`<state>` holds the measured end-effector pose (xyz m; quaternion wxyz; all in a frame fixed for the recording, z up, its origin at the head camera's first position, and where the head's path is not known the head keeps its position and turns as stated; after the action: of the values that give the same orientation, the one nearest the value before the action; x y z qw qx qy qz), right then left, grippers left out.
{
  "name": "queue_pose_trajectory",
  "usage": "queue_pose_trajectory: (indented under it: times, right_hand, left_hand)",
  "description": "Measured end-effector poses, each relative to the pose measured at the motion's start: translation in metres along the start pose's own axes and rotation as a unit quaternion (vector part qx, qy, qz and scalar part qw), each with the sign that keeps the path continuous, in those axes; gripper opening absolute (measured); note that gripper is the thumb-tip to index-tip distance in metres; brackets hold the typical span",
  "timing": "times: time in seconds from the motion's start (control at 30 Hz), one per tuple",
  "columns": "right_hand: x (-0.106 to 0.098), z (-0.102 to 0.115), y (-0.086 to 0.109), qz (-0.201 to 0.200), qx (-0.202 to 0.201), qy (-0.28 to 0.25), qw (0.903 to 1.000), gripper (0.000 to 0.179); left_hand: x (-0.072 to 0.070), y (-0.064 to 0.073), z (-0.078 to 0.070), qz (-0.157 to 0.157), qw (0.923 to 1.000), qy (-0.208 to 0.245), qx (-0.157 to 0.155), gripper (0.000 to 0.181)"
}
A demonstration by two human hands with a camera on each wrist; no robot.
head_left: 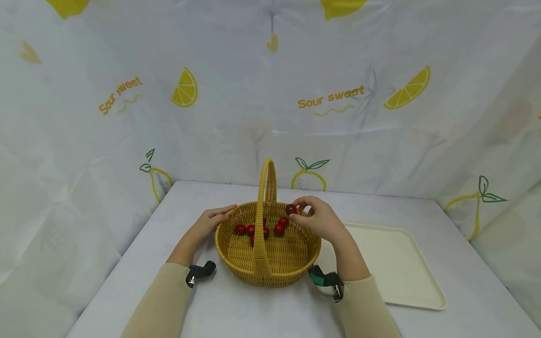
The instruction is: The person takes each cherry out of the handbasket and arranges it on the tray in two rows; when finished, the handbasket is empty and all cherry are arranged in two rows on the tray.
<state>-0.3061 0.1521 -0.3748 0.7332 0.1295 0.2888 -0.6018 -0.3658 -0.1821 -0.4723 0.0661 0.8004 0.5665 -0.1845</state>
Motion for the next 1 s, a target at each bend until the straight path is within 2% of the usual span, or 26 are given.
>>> queue_pose_trajectory:
  times: [0.17,0.43,0.7,0.83,1.0]
  right_hand:
    - [-0.012,-0.005,0.0,-0.025,0.001,0.004,0.9997,0.031]
    - [-0.038,-0.023,0.002,-0.076,0.014,0.031,0.9965,0.034]
    - [-0.052,-0.049,0.001,-0.1,0.049,0.057,0.9921,0.039]
    - [-0.051,-0.061,-0.001,-0.103,0.07,0.083,0.9888,0.039]
    - [-0.046,-0.077,-0.004,-0.093,0.086,0.11,0.9859,0.038]
  left_hand:
    - [0.001,0.001,-0.002,-0.003,1.0,-0.004,-0.005,0.049]
    - [0.004,0.013,-0.031,-0.004,0.9999,-0.009,-0.011,0.05]
    - [0.001,0.016,-0.039,0.006,0.9998,-0.002,-0.018,0.048]
    - [0.001,0.013,-0.034,0.008,0.9997,-0.011,-0.018,0.048]
    - [0.001,0.004,-0.013,0.001,0.9998,-0.008,-0.021,0.049]
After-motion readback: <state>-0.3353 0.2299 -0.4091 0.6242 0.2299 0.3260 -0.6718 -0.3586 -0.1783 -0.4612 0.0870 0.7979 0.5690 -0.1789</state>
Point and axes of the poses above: each hand's wrist, its own y-axis away from the middle knuckle, its own x-axis out of the palm, z = x × y, the point moved 4 cm from there along -y, towards the middle knuckle, and after that the axes turned 3 degrees about -y, right-handed, at the moved point
